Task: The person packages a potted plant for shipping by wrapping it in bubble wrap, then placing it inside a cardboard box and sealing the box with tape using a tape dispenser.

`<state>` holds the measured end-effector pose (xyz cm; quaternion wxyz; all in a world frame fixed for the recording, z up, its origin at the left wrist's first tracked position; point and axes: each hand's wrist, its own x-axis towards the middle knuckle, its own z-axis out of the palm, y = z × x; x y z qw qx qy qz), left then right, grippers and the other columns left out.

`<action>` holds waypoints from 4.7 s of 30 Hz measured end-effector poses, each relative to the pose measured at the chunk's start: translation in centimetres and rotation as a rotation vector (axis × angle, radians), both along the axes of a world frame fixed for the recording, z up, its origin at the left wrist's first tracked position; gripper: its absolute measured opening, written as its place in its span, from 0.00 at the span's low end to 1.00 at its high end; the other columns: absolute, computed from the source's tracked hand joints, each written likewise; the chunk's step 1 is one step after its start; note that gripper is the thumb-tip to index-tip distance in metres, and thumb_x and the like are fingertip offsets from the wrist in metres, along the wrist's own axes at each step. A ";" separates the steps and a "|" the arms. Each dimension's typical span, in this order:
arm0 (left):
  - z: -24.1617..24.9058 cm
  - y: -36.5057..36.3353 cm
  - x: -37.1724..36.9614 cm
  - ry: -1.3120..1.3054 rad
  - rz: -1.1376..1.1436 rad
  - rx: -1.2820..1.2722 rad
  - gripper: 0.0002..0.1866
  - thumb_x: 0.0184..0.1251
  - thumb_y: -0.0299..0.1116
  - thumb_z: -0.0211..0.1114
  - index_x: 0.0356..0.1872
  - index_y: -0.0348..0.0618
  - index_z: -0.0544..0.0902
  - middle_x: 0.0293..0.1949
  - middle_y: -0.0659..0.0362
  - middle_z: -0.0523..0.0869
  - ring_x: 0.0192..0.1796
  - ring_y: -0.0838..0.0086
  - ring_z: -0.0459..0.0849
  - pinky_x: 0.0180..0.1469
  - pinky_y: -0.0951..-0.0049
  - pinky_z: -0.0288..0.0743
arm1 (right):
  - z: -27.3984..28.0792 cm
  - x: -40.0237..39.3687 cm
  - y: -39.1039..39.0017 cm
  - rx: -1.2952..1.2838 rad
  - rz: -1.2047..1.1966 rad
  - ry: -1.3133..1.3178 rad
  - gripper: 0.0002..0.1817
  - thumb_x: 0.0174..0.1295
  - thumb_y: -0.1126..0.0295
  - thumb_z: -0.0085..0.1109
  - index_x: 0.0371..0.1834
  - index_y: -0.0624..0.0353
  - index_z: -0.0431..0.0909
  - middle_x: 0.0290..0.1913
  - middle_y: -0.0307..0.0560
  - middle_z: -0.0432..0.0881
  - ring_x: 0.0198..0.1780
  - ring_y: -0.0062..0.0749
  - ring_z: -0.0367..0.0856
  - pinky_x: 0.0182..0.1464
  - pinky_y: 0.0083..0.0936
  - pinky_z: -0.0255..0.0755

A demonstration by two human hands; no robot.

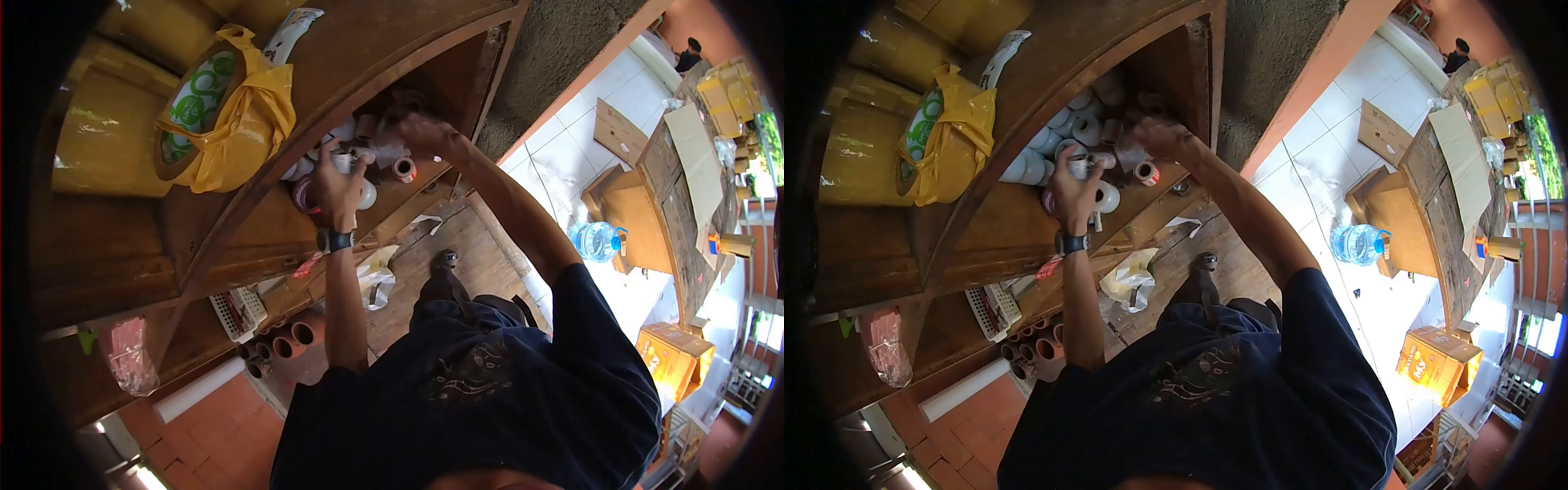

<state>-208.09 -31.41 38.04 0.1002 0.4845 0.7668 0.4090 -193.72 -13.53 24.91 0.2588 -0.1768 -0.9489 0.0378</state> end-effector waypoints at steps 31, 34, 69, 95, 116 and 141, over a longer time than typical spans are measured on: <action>-8.1 -22.6 76.2 -1.876 -0.881 -1.470 0.24 0.72 0.51 0.61 0.58 0.45 0.76 0.40 0.57 0.80 0.41 0.66 0.81 0.45 0.66 0.79 | 7.3 77.9 -63.2 -0.600 -1.233 2.390 0.13 0.74 0.57 0.55 0.56 0.44 0.71 0.42 0.34 0.76 0.40 0.22 0.78 0.37 0.27 0.78; -6.2 -24.3 84.7 -1.579 -1.046 -1.534 0.23 0.71 0.50 0.63 0.58 0.47 0.77 0.40 0.58 0.80 0.40 0.68 0.81 0.43 0.70 0.78 | 18.1 84.7 -68.7 -0.190 -1.181 2.285 0.27 0.72 0.55 0.53 0.71 0.45 0.62 0.48 0.47 0.78 0.44 0.29 0.82 0.41 0.28 0.82; -31.5 -26.6 183.9 -2.186 -0.975 -1.420 0.22 0.75 0.51 0.59 0.60 0.48 0.75 0.43 0.55 0.82 0.39 0.66 0.83 0.43 0.68 0.81 | -6.9 184.6 -62.5 -0.523 0.099 2.499 0.27 0.74 0.49 0.48 0.69 0.52 0.67 0.68 0.52 0.71 0.40 0.39 0.80 0.31 0.21 0.80; -27.4 26.6 227.4 -1.516 -0.559 -0.455 0.11 0.65 0.37 0.72 0.42 0.46 0.82 0.39 0.62 0.85 0.40 0.75 0.85 0.41 0.70 0.81 | -23.9 232.1 -14.6 -2.351 -0.517 2.274 0.18 0.66 0.56 0.63 0.46 0.59 0.72 0.32 0.53 0.81 0.20 0.37 0.80 0.20 0.24 0.78; -39.0 34.8 233.5 -0.513 0.012 -0.351 0.22 0.60 0.31 0.71 0.56 0.41 0.80 0.38 0.58 0.87 0.40 0.74 0.85 0.42 0.69 0.80 | -21.2 257.4 26.4 -1.858 -1.112 1.167 0.21 0.64 0.56 0.63 0.54 0.59 0.79 0.36 0.47 0.81 0.27 0.27 0.76 0.27 0.23 0.72; -31.1 54.9 234.3 -0.199 0.183 -0.165 0.22 0.60 0.33 0.71 0.56 0.37 0.82 0.49 0.43 0.81 0.50 0.48 0.81 0.54 0.59 0.76 | -18.5 238.3 51.6 -0.917 -0.347 0.171 0.32 0.59 0.66 0.70 0.66 0.59 0.71 0.57 0.52 0.77 0.59 0.41 0.74 0.64 0.34 0.66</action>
